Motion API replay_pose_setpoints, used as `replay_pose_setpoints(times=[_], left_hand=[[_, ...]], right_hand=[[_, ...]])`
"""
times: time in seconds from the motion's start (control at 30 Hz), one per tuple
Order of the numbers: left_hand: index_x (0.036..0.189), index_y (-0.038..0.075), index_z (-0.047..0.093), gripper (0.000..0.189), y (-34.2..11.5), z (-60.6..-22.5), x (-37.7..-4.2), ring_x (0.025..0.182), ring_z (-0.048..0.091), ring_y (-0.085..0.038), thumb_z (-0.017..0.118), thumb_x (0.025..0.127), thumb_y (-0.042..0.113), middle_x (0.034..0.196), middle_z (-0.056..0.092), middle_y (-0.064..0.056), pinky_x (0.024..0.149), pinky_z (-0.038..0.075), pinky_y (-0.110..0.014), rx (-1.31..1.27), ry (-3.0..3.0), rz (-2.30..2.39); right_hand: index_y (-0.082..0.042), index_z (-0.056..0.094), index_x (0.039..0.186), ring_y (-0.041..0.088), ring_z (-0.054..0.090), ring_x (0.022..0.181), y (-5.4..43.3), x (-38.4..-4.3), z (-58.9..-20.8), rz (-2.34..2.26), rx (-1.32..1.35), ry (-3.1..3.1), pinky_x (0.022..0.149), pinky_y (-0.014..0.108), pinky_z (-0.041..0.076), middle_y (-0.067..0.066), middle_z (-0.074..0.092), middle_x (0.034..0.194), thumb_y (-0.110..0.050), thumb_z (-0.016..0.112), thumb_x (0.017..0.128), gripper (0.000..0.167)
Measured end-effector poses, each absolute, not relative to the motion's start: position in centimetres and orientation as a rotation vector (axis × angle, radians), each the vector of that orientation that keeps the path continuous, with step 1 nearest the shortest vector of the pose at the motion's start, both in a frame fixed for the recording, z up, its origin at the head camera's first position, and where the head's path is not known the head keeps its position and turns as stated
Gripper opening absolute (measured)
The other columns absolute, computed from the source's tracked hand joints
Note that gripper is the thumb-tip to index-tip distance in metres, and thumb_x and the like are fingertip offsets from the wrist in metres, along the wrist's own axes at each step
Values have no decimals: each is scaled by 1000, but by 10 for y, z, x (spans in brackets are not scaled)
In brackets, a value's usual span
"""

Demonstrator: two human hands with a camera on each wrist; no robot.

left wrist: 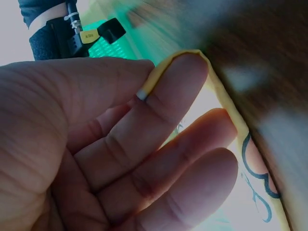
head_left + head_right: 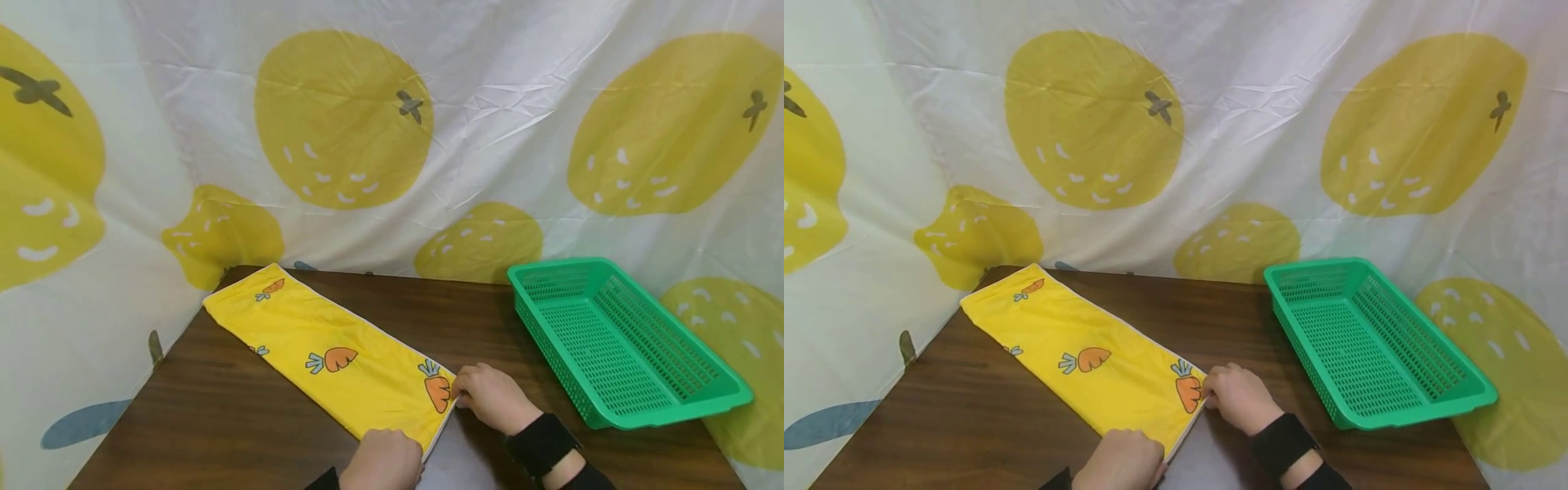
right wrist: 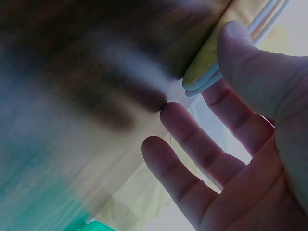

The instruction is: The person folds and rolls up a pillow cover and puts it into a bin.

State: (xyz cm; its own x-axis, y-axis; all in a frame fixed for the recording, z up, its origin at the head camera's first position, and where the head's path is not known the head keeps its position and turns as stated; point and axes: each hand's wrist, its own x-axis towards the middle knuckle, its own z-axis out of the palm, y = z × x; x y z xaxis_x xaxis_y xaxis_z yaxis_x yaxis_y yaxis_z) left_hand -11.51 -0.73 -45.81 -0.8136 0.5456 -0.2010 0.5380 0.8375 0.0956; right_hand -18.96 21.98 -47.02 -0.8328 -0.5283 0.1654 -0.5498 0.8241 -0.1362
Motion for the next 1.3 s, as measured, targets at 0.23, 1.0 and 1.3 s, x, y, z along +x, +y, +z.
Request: replay_pose_setpoints(times=[0.23, 1.0, 1.3], left_hand=[[73, 13, 73, 38, -9, -457, -115, 56, 54, -9, 74, 99, 42, 59, 59, 4, 58, 50, -31, 796, 2803, 78], [68, 22, 69, 37, -22, -513, -137, 54, 54, -9, 72, 99, 40, 59, 58, 10, 55, 46, -34, 647, 2655, 434], [62, 18, 59, 43, -24, -494, -128, 50, 47, -11, 69, 100, 35, 56, 50, 7, 51, 43, -33, 724, 2714, 391]], right_hand=[[-20, 77, 88, 17, 59, 86, 218, -199, -468, 237, 921, -2883, 77, 35, 53, -6, 71, 92, -16, 88, 83, 12], [-23, 71, 79, 15, 50, 86, 220, -221, -462, 382, 921, -3064, 74, 31, 43, -12, 67, 83, -24, 84, 88, 15], [-24, 70, 78, 14, 49, 84, 221, -223, -465, 366, 917, -3061, 75, 31, 41, -14, 66, 81, -25, 83, 88, 17]])
